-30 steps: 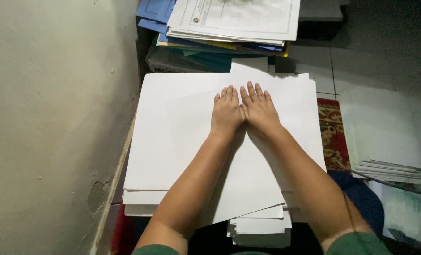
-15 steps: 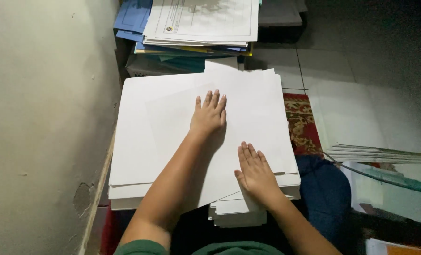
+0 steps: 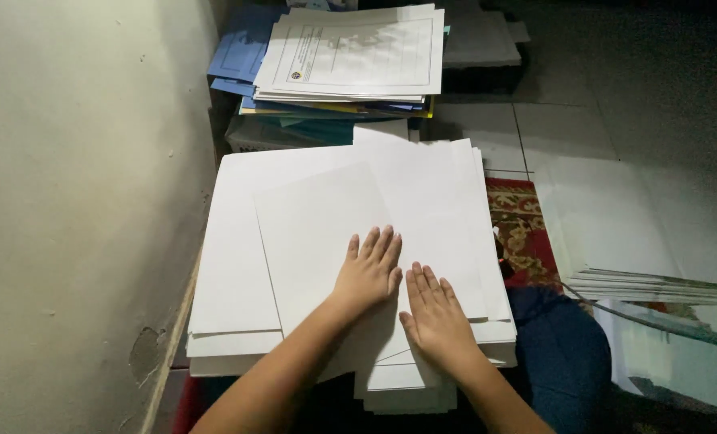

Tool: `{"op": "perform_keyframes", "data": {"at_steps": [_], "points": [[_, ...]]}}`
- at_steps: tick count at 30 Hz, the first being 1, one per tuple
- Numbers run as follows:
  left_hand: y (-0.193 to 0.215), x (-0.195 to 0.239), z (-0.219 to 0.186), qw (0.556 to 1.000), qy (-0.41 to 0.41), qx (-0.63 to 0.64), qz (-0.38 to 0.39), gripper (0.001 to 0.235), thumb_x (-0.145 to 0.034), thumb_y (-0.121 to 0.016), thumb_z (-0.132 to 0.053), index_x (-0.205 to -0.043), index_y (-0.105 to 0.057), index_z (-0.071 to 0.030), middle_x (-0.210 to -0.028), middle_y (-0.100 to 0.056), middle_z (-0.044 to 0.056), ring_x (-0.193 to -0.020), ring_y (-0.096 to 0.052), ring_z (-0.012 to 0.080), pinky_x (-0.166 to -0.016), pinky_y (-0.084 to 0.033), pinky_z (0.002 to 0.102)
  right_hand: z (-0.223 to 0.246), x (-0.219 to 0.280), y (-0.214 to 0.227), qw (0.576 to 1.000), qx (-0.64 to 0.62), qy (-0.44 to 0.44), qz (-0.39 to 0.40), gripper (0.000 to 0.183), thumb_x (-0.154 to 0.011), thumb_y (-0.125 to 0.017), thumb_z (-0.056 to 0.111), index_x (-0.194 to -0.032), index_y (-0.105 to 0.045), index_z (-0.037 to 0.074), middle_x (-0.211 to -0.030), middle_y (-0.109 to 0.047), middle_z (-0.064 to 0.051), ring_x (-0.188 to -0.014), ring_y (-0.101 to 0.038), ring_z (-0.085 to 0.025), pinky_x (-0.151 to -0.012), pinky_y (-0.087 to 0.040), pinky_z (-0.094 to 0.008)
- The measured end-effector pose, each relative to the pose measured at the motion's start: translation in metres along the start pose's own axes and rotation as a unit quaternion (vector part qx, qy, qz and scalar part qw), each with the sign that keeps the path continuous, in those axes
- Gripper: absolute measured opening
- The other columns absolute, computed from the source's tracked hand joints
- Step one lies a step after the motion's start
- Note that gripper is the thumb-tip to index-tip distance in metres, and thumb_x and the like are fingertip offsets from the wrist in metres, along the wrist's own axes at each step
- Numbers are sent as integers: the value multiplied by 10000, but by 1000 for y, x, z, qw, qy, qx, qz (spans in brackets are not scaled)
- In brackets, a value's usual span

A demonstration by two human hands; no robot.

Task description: Folding individual white paper sheets in half and stacking them.

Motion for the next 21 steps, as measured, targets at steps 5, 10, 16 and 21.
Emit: {"op": "perform_keyframes", "data": {"at_steps": [5,10,16,21], "points": [[25,-99,45,994,80,-3,68,692,-1026,-170,-418,-1611,-107,-54,-1705,-75,108,-1571,-54,280,-1233,-35,555,0,0,0,980,192,0,-49,819,-1020,-169,599,-1639,-78,70,-1721,-78,-96,-1590,-79,-191,-1291,-55,-366],[50,-137,74,981,175,5,82,683,-1043,-158,-388,-1615,-14,-44,-1713,40,119,-1581,37,262,-1253,34,517,-2,0,3,977,208,5,-41,848,-1017,-161,621,-1644,-52,60,-1721,-62,-98,-1588,-65,-196,-1288,-46,-369],[48,-97,51,980,183,-7,72,720,-1041,-182,-442,-1612,-35,-29,-1706,39,153,-1575,63,300,-1244,42,526,2,-8,27,972,222,6,-76,829,-1003,-167,604,-1637,-70,79,-1722,-67,-85,-1592,-63,-187,-1303,-38,-362],[17,-12,12,995,93,-31,12,721,-1009,-277,-448,-1595,-171,-41,-1688,-114,162,-1561,-58,319,-1226,-21,572,2,-26,40,963,-170,-76,194,745,-994,-476,432,-1585,-222,56,-1670,-200,-141,-1540,-177,-275,-1224,-157,-448]]}}
Point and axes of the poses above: each hand's wrist, its own x-axis away from the middle knuckle, its own y-axis out of the back of the hand, z = x × y, the point moved 4 cm from there along -x, towards the middle knuckle
